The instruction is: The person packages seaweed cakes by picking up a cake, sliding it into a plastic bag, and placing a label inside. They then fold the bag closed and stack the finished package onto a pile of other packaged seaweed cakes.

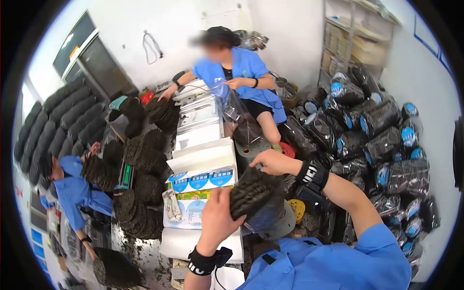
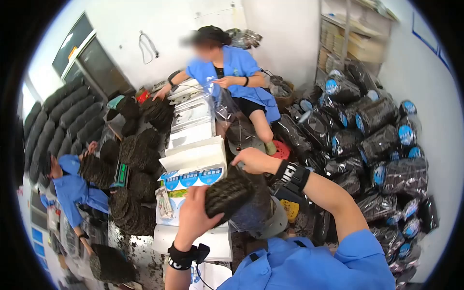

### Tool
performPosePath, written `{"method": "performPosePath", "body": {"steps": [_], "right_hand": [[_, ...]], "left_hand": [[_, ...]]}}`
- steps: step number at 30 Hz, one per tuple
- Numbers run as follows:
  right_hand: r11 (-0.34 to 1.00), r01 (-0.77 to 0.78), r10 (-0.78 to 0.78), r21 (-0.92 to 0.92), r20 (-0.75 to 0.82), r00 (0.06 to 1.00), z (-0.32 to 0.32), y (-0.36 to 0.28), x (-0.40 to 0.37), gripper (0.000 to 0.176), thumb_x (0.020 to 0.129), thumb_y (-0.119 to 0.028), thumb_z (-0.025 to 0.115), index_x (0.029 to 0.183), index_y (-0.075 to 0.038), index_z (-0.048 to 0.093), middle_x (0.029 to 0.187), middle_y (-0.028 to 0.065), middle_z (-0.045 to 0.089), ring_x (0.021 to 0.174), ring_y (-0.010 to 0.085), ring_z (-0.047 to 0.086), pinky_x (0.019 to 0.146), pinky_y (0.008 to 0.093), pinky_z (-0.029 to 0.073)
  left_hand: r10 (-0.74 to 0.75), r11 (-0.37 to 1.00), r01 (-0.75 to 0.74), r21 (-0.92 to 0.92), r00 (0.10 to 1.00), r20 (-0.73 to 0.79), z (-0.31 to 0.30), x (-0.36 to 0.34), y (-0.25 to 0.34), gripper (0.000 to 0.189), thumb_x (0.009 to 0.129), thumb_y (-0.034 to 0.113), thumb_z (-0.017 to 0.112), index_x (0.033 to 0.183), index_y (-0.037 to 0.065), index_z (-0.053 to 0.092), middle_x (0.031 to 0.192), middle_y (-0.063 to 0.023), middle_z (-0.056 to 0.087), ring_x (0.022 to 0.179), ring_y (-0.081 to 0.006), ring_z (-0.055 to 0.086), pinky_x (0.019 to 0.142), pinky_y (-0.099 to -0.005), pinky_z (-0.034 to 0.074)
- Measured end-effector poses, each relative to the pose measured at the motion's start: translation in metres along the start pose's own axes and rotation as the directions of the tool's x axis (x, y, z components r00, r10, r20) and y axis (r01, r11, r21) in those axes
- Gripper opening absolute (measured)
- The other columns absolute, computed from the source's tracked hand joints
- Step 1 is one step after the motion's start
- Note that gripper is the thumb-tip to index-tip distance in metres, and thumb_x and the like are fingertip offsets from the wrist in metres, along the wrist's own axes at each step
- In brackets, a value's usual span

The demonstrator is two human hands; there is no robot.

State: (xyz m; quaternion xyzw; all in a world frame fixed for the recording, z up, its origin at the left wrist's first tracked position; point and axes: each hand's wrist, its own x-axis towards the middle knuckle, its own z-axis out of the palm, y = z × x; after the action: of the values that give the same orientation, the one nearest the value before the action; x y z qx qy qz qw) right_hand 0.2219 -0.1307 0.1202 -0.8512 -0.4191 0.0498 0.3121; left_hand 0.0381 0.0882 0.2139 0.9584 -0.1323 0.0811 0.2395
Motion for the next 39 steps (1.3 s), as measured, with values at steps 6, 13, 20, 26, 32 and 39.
{"method": "performPosePath", "body": {"steps": [6, 13, 20, 26, 32, 39], "right_hand": [[0.999, 0.052, -0.051, -0.017, 0.014, 0.999, 0.000, -0.008, -0.010, 0.039, 0.067, 0.000, 0.058, 0.105, -0.002, 0.070, 0.099, 0.0209, 0.068, 0.096, 0.0376, 0.063, 0.083, 0.0439, 0.050], [0.992, 0.046, -0.032, 0.120, -0.114, 0.993, 0.003, 0.003, -0.037, 0.033, 0.067, -0.003, 0.061, 0.097, -0.002, 0.072, 0.091, 0.0187, 0.069, 0.090, 0.0366, 0.064, 0.080, 0.0447, 0.050], [0.994, 0.043, -0.031, 0.104, -0.114, 0.993, -0.014, 0.035, -0.055, 0.029, 0.068, -0.005, 0.061, 0.095, -0.004, 0.072, 0.086, 0.0174, 0.069, 0.083, 0.0356, 0.065, 0.074, 0.0459, 0.050], [0.997, 0.027, -0.010, 0.076, -0.220, 0.975, -0.020, 0.047, -0.060, 0.025, 0.071, -0.012, 0.065, 0.094, -0.005, 0.073, 0.082, 0.0139, 0.069, 0.079, 0.0327, 0.065, 0.071, 0.0429, 0.051], [0.994, -0.064, 0.093, 0.087, -0.377, 0.922, -0.021, 0.048, -0.070, 0.012, 0.075, -0.011, 0.067, 0.087, -0.009, 0.065, 0.073, 0.0108, 0.067, 0.071, 0.0302, 0.066, 0.062, 0.0396, 0.049], [0.975, -0.223, 0.188, -0.013, -0.495, 0.849, -0.074, -0.013, -0.122, 0.007, 0.074, -0.006, 0.060, 0.080, -0.006, 0.063, 0.069, 0.0156, 0.063, 0.069, 0.0366, 0.063, 0.062, 0.0458, 0.049]], "left_hand": [[-0.059, 0.976, -0.134, 0.172, 0.597, 0.800, 0.105, 0.095, 0.012, 0.079, 0.053, 0.022, 0.087, 0.121, 0.003, 0.052, 0.111, -0.0204, 0.061, 0.106, -0.0392, 0.058, 0.081, -0.0446, 0.050], [0.085, 0.976, -0.211, 0.060, 0.616, 0.783, 0.208, 0.107, -0.052, 0.089, 0.051, 0.022, 0.089, 0.132, 0.013, 0.053, 0.130, -0.0173, 0.057, 0.120, -0.0350, 0.054, 0.098, -0.0436, 0.045], [-0.132, 0.970, -0.027, 0.240, 0.772, 0.622, 0.189, 0.068, -0.023, 0.052, 0.072, 0.038, 0.076, 0.110, 0.005, 0.063, 0.115, -0.0195, 0.063, 0.100, -0.0358, 0.063, 0.081, -0.0434, 0.052], [-0.253, 0.966, 0.214, 0.146, 0.659, 0.708, 0.111, 0.080, 0.044, 0.053, 0.095, 0.051, 0.047, 0.084, 0.005, 0.070, 0.097, -0.0239, 0.065, 0.098, -0.0387, 0.062, 0.093, -0.0466, 0.047], [0.213, 0.834, -0.438, 0.334, 0.815, 0.539, 0.103, 0.008, 0.046, 0.018, 0.081, 0.027, 0.066, 0.071, 0.012, 0.065, 0.083, -0.0071, 0.068, 0.097, -0.0217, 0.065, 0.113, -0.0537, 0.026], [0.216, 0.956, -0.236, 0.172, 0.968, 0.126, 0.021, -0.023, 0.007, 0.012, 0.071, 0.008, 0.074, 0.069, 0.013, 0.063, 0.076, 0.0015, 0.066, 0.098, -0.0195, 0.066, 0.112, -0.0521, 0.027]]}}
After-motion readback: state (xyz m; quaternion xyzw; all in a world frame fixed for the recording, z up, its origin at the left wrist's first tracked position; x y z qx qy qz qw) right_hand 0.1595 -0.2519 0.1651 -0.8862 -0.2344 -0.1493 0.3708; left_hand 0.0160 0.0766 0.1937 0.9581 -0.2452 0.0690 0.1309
